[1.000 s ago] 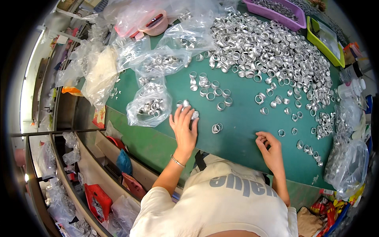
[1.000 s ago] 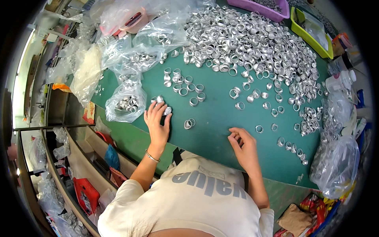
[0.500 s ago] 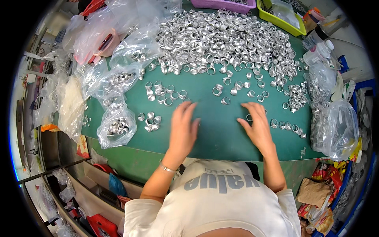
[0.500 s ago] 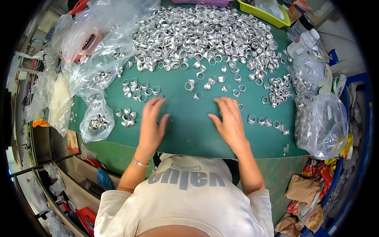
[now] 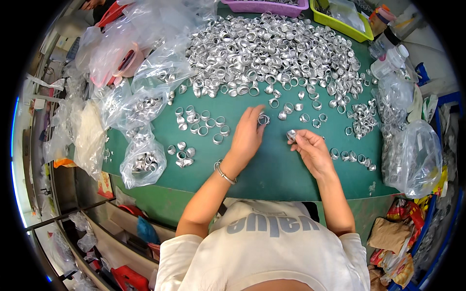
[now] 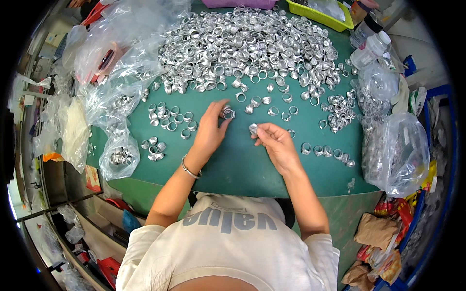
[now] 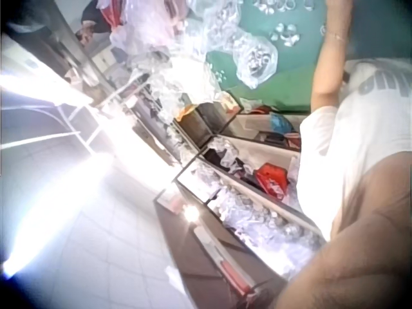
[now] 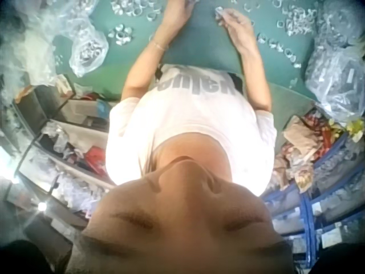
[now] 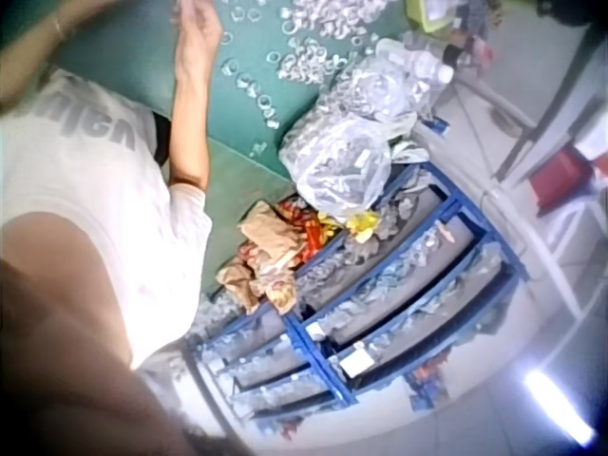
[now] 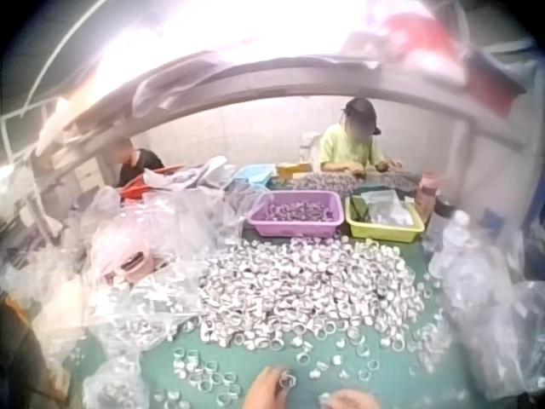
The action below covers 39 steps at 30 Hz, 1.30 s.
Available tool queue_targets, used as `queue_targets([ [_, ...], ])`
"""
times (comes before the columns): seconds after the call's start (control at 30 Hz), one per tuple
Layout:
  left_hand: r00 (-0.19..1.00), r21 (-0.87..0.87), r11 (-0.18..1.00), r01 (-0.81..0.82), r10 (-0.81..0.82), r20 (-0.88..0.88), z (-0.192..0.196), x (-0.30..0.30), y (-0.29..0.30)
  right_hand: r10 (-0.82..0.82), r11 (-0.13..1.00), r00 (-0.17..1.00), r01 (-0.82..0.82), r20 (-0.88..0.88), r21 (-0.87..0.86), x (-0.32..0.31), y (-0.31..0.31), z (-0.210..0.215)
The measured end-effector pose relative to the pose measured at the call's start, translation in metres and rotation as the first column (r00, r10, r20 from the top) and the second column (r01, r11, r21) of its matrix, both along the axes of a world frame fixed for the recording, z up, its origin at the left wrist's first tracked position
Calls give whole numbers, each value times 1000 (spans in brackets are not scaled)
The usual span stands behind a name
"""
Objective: The person sorts and stacks small silver metal ring-like components on a green table by hand, occasionally grouping them together.
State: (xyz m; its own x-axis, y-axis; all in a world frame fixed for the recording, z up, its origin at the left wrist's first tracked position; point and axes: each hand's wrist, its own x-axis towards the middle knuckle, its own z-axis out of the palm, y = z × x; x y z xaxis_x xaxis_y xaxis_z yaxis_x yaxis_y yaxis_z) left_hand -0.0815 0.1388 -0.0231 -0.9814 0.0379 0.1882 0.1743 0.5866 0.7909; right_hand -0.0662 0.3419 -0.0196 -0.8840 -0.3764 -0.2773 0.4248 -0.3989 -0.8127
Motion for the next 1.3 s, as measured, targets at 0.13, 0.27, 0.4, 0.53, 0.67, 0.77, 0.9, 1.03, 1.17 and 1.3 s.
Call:
queue_targets([
  [0.13,993,112,992,50,-62,102,5,11,-6,13,994,996,-4,91,-108,9,-3,5],
  [0.27,957,411,911,-27,-95,273,4,26,-7,-42,988,998,49,-56,146,16,-12,5],
  [0.4,951,600,795,-92,-108,290,6,41,-25,284,792,877,12,-386,610,21,-20,20],
  [0.53,978,698,687,-204,116,172,27,53,-66,492,720,731,-37,-472,693,30,-44,22],
  [0.67,928,771,516,-372,207,309,38,71,-91,624,671,459,101,-632,735,29,-78,0],
  [0.77,912,797,449,-404,269,310,35,77,-95,670,668,286,173,-685,724,30,-101,-11],
  [0.9,939,836,433,-338,210,272,42,78,-89,614,708,365,137,-700,692,30,-103,-7],
  [1.03,958,888,385,-253,-32,287,36,84,-65,264,918,904,-129,-336,375,33,-86,18],
  [1.17,976,914,392,-110,-129,173,31,85,-33,121,948,913,10,-391,317,34,-79,37],
  [1.3,990,915,403,-28,-113,80,37,83,-15,142,859,790,201,-597,471,35,-67,50],
])
